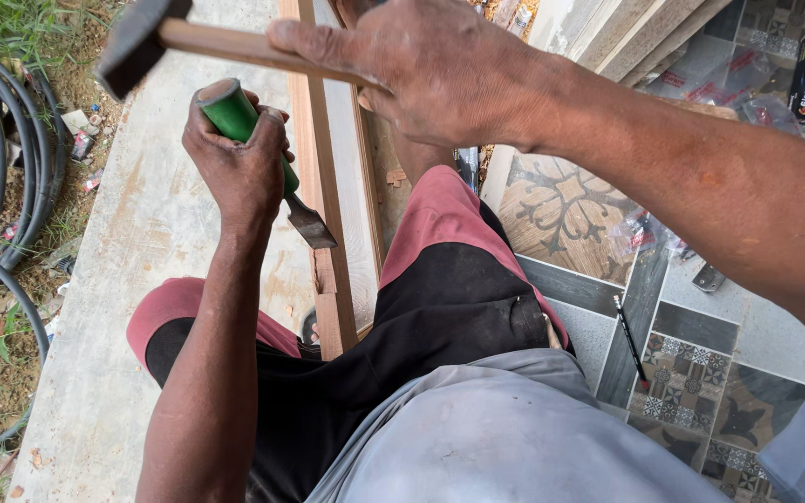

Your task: The person uses a chisel and a hammer to carve out a section of a wooden frame, striking the chisel with the hammer and prying away wood chips.

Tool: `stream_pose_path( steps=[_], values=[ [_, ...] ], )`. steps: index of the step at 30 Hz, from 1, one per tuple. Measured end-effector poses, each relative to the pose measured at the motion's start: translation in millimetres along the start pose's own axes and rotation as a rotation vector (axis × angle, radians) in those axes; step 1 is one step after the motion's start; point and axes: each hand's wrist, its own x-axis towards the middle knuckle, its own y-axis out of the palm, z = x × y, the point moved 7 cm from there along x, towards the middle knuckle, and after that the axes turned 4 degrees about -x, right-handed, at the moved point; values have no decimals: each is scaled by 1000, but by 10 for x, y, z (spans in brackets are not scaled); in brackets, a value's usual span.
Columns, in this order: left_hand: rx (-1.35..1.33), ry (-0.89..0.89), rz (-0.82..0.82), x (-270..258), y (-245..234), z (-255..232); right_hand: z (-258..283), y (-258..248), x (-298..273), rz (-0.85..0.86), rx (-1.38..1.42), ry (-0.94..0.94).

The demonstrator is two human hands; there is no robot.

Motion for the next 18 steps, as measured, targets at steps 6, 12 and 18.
stream_pose_path(
  steps=[6,12,18],
  values=[
    [-59,33,43,1,-45,168,-146,158,-96,-18,79,45],
    [-78,-18,42,19,-52,204,-277,312,-72,113,-5,135],
    [-117,-6,73,45,-49,288,-300,525,-74,257,78,239]
  ],
)
